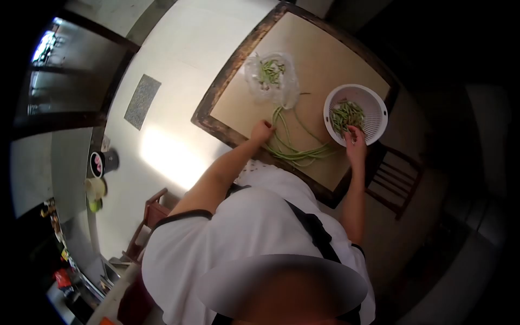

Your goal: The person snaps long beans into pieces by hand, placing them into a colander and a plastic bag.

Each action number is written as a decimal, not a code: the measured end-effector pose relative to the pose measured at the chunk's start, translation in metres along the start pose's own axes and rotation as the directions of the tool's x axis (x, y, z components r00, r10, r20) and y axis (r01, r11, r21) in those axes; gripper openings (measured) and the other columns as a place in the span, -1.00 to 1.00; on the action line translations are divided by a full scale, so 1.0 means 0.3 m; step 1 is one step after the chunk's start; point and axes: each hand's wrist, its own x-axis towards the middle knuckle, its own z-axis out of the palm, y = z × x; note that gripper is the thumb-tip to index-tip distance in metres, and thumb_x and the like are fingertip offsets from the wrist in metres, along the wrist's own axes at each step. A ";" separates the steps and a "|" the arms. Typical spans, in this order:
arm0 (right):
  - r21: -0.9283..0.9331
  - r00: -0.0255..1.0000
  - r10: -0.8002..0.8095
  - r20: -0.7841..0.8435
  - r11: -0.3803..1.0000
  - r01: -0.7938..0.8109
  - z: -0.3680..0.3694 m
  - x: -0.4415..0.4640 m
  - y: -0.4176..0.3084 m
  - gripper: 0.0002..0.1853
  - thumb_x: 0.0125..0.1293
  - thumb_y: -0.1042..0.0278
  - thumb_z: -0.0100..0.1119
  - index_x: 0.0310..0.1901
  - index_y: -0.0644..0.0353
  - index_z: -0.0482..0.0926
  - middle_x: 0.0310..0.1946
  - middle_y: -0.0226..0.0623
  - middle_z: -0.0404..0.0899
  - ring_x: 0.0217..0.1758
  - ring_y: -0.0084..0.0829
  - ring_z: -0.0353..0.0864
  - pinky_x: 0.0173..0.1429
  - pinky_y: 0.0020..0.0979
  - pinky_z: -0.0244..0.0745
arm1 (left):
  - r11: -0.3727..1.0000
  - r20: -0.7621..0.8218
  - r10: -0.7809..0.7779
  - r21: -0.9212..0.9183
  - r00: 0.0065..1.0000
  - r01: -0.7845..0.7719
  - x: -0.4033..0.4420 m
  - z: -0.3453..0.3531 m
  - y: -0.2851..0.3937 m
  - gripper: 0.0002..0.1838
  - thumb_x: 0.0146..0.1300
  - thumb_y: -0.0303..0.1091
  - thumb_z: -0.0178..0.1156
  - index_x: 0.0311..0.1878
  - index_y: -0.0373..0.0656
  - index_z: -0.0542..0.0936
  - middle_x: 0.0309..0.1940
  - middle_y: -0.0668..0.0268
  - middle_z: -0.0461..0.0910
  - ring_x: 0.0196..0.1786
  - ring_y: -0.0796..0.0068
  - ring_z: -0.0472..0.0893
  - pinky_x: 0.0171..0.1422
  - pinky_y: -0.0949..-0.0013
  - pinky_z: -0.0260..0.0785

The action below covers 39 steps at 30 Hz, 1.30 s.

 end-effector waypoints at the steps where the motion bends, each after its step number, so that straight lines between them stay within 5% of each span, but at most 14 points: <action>1: 0.093 0.996 0.088 0.015 0.992 -0.089 -0.010 -0.047 -0.042 -0.76 0.12 0.36 0.05 -0.17 0.24 0.43 -0.30 -0.20 0.46 -0.23 -0.35 0.45 -0.13 -0.41 0.33 | 1.000 -0.013 0.006 0.023 1.000 -0.006 0.000 0.012 0.005 -0.71 -0.15 -0.23 0.25 -0.39 -0.22 0.51 -0.43 0.08 0.53 -0.32 0.17 0.53 -0.19 0.26 0.36; 6: 0.239 0.992 0.119 0.050 0.963 -0.128 0.004 -0.182 -0.024 -0.80 0.15 0.40 0.02 -0.18 0.22 0.43 -0.40 -0.30 0.50 -0.37 -0.52 0.47 -0.25 -0.53 0.36 | 0.993 -0.120 0.015 0.115 0.993 -0.001 -0.007 0.046 0.051 -0.70 -0.16 -0.26 0.25 -0.37 -0.23 0.51 -0.44 0.11 0.54 -0.33 0.25 0.54 -0.20 0.32 0.36; 9: 0.267 0.990 0.114 0.087 0.955 -0.133 0.009 -0.226 -0.003 -0.80 0.16 0.40 0.01 -0.18 0.22 0.43 -0.40 -0.30 0.51 -0.35 -0.54 0.49 -0.26 -0.53 0.37 | 0.998 -0.185 -0.028 0.055 0.982 0.039 0.023 0.068 0.033 -0.72 -0.18 -0.28 0.24 -0.39 -0.22 0.49 -0.43 0.09 0.53 -0.29 0.12 0.52 -0.18 0.23 0.35; 12: 0.296 0.974 0.109 0.199 0.941 -0.166 0.008 -0.244 0.018 -0.79 0.14 0.41 0.02 -0.17 0.24 0.42 -0.43 -0.31 0.50 -0.37 -0.54 0.49 -0.27 -0.53 0.38 | 0.995 -0.028 -0.066 0.077 0.997 0.068 0.002 0.045 0.046 -0.76 -0.19 -0.31 0.23 -0.44 -0.21 0.48 -0.54 0.17 0.53 -0.40 0.24 0.54 -0.31 0.30 0.37; 15: 0.341 0.969 0.019 0.246 0.934 -0.105 -0.005 -0.257 0.009 -0.79 0.14 0.42 0.01 -0.18 0.25 0.42 -0.45 -0.31 0.49 -0.40 -0.56 0.47 -0.28 -0.54 0.38 | 0.991 0.138 -0.091 -0.090 0.986 0.104 -0.121 -0.013 0.100 -0.82 -0.14 -0.36 0.21 -0.46 -0.21 0.47 -0.65 0.28 0.48 -0.50 0.46 0.50 -0.43 0.44 0.34; 17: 0.359 0.962 -0.010 0.273 0.929 -0.092 -0.015 -0.263 -0.004 -0.80 0.14 0.42 0.01 -0.18 0.25 0.43 -0.45 -0.32 0.48 -0.42 -0.56 0.46 -0.28 -0.54 0.37 | 0.957 0.209 0.184 -0.262 0.960 -0.126 -0.230 -0.053 0.156 -0.87 -0.02 -0.43 0.15 -0.36 -0.20 0.46 -0.53 0.41 0.49 -0.51 0.64 0.44 -0.43 0.57 0.30; 18: 0.365 0.952 -0.032 0.304 0.927 -0.086 -0.021 -0.262 -0.010 -0.80 0.14 0.42 0.01 -0.19 0.25 0.43 -0.46 -0.32 0.48 -0.43 -0.56 0.45 -0.29 -0.54 0.37 | 0.956 0.196 0.191 -0.258 0.962 -0.137 -0.286 -0.069 0.199 -0.87 -0.02 -0.43 0.15 -0.36 -0.20 0.46 -0.53 0.41 0.49 -0.51 0.64 0.44 -0.43 0.57 0.30; 20: 0.391 0.939 -0.070 0.337 0.918 -0.072 -0.017 -0.260 -0.002 -0.80 0.14 0.42 0.01 -0.19 0.25 0.43 -0.46 -0.33 0.48 -0.43 -0.57 0.44 -0.29 -0.55 0.36 | 0.835 0.003 0.372 -0.437 0.928 -0.334 -0.384 -0.106 0.295 -0.91 0.03 -0.48 0.12 -0.35 -0.21 0.46 -0.48 0.41 0.49 -0.46 0.67 0.43 -0.39 0.59 0.28; 25: 0.522 0.907 -0.170 0.384 0.851 -0.061 -0.021 -0.251 -0.045 -0.81 0.16 0.43 0.00 -0.18 0.25 0.43 -0.47 -0.36 0.46 -0.42 -0.61 0.41 -0.29 -0.59 0.34 | 0.648 -0.264 0.471 -0.545 0.842 -0.533 -0.550 -0.239 0.509 -0.89 0.07 -0.46 0.13 -0.31 -0.22 0.47 -0.44 0.40 0.50 -0.41 0.69 0.42 -0.30 0.62 0.25; 28: 0.629 0.908 -0.208 0.364 0.774 -0.075 -0.040 -0.235 -0.108 -0.82 0.17 0.44 -0.01 -0.18 0.25 0.44 -0.47 -0.40 0.46 -0.41 -0.64 0.40 -0.29 -0.62 0.33 | 0.615 -0.344 0.489 -0.515 0.802 -0.596 -0.637 -0.313 0.595 -0.88 0.08 -0.44 0.12 -0.29 -0.20 0.47 -0.44 0.40 0.49 -0.38 0.68 0.43 -0.28 0.61 0.25; 33: 0.727 0.925 -0.345 0.158 0.675 0.128 -0.073 -0.202 -0.208 -0.81 0.18 0.47 -0.02 -0.15 0.24 0.43 -0.45 -0.42 0.45 -0.42 -0.64 0.40 -0.32 -0.62 0.33 | 0.450 -0.295 0.344 -0.781 0.891 -0.433 -0.715 -0.330 0.636 -0.84 0.10 -0.36 0.11 -0.27 -0.20 0.43 -0.46 0.40 0.47 -0.40 0.64 0.42 -0.25 0.57 0.28; 37: 0.671 0.923 -0.382 0.047 0.697 0.254 -0.195 -0.148 -0.347 -0.80 0.17 0.50 -0.03 -0.14 0.23 0.43 -0.43 -0.36 0.47 -0.45 -0.61 0.41 -0.34 -0.60 0.34 | 0.567 -0.267 0.465 -0.643 0.844 -0.515 -0.732 -0.334 0.602 -0.83 0.09 -0.39 0.12 -0.25 -0.20 0.44 -0.49 0.42 0.46 -0.43 0.66 0.40 -0.28 0.59 0.26; 39: 0.486 0.833 -0.528 -0.165 0.691 0.534 -0.257 -0.099 -0.449 -0.76 0.14 0.52 -0.01 -0.12 0.22 0.42 -0.41 -0.31 0.48 -0.44 -0.55 0.42 -0.32 -0.56 0.35 | 0.613 -0.183 0.554 -0.570 0.812 -0.547 -0.745 -0.346 0.605 -0.83 0.09 -0.39 0.12 -0.25 -0.20 0.44 -0.46 0.43 0.46 -0.42 0.68 0.41 -0.30 0.59 0.26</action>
